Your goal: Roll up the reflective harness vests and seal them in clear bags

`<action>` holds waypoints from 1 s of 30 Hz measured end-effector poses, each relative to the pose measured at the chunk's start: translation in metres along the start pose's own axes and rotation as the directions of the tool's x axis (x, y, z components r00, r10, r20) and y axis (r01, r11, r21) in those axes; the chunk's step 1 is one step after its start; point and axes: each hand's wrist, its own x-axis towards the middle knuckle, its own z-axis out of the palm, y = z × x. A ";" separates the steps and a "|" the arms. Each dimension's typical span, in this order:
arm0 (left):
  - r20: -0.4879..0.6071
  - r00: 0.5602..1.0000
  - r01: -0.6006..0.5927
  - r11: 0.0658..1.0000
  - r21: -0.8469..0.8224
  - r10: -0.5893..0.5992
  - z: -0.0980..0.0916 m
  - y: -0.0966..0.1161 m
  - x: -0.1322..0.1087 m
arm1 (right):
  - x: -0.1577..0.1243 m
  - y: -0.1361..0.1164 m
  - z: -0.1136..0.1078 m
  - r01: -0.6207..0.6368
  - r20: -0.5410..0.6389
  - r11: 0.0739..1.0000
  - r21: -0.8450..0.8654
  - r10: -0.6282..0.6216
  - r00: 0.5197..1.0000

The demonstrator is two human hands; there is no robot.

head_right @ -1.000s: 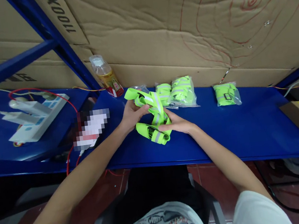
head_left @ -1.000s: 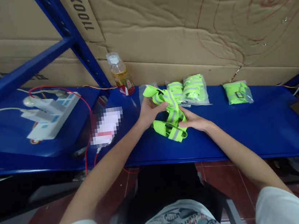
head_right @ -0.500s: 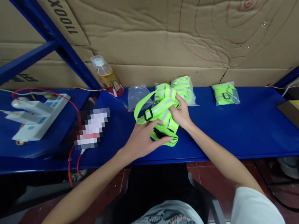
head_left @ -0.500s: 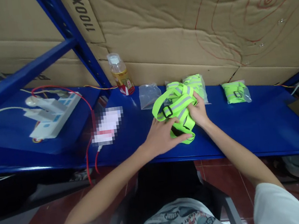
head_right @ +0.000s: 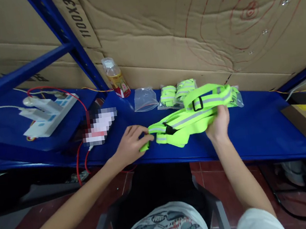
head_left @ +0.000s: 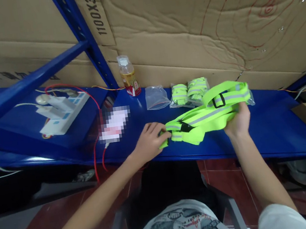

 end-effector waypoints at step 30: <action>-0.055 0.986 0.056 0.624 -0.779 -0.157 -0.013 0.030 0.100 | -0.069 -0.030 0.027 0.341 0.646 0.764 -0.548 0.127 0.753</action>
